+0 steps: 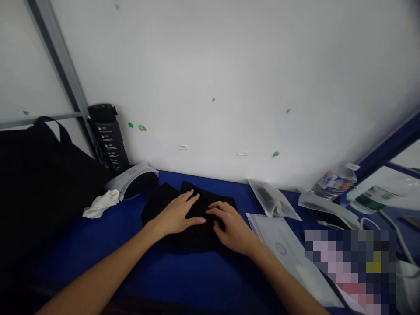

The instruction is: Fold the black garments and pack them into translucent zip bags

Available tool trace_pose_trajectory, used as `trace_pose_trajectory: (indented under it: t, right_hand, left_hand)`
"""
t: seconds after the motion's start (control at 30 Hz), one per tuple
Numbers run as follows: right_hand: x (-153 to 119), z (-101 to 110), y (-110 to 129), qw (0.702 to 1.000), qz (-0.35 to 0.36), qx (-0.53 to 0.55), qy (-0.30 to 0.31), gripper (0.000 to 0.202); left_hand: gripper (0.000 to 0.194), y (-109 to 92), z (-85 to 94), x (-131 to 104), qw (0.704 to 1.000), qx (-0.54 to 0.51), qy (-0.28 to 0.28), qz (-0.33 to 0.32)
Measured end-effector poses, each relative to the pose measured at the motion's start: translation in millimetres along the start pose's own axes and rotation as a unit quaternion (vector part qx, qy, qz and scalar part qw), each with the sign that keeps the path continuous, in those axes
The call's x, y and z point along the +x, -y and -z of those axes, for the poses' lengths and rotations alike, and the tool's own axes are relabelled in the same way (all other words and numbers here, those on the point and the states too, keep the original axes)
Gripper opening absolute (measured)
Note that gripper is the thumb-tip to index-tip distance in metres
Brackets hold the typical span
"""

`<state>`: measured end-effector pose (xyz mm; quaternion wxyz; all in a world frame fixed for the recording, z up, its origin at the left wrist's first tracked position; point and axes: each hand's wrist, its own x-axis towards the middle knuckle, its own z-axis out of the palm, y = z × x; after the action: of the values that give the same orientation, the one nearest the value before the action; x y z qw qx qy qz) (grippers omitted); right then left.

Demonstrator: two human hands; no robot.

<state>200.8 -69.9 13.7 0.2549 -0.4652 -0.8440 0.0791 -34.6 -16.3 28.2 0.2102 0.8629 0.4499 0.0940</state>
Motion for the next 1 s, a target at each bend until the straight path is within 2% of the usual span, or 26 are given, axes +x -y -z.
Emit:
trace_pose_trajectory:
  t: [0.17, 0.27, 0.4, 0.53, 0.63, 0.7, 0.83, 0.93, 1.0]
  right_hand:
    - [-2, -12, -21, 0.987, -0.128, -0.099, 0.014, 0.052]
    - [-2, -17, -33, 0.979, -0.165, -0.118, 0.015, 0.060]
    - [-1, -14, -37, 0.985, -0.142, -0.096, 0.019, 0.062]
    - [-2, -13, -33, 0.987, -0.123, -0.083, 0.066, 0.061]
    - [-3, -15, -32, 0.982, -0.129, -0.098, 0.101, 0.060]
    - [-3, -16, -32, 0.977, -0.141, -0.115, 0.107, 0.060]
    - [-1, -14, -29, 0.977, -0.150, -0.128, 0.085, 0.060]
    - [1, -11, -21, 0.983, -0.133, -0.114, 0.053, 0.060]
    - [2, -12, -17, 0.984, -0.130, -0.101, 0.065, 0.060]
  left_hand:
    - [0.089, 2, 4.1, -3, 0.998, 0.029, 0.047, -0.001]
    - [0.089, 1, 8.1, -5, 0.998, 0.021, 0.059, -0.004]
    - [0.086, 1, 12.4, -8, 0.998, 0.023, 0.057, -0.029]
    - [0.077, -3, 15.0, -10, 0.997, 0.033, 0.025, -0.060]
    - [0.074, -5, 13.0, -9, 0.998, 0.042, 0.001, -0.037]
    - [0.081, -3, 9.2, -8, 0.998, 0.052, 0.003, -0.021]
    - [0.099, -1, -2.4, -6, 0.998, 0.049, 0.039, 0.015]
    - [0.097, -2, -11.6, -4, 0.998, 0.059, 0.022, 0.025]
    - [0.093, -4, -16.5, -2, 0.998, 0.064, 0.005, 0.027]
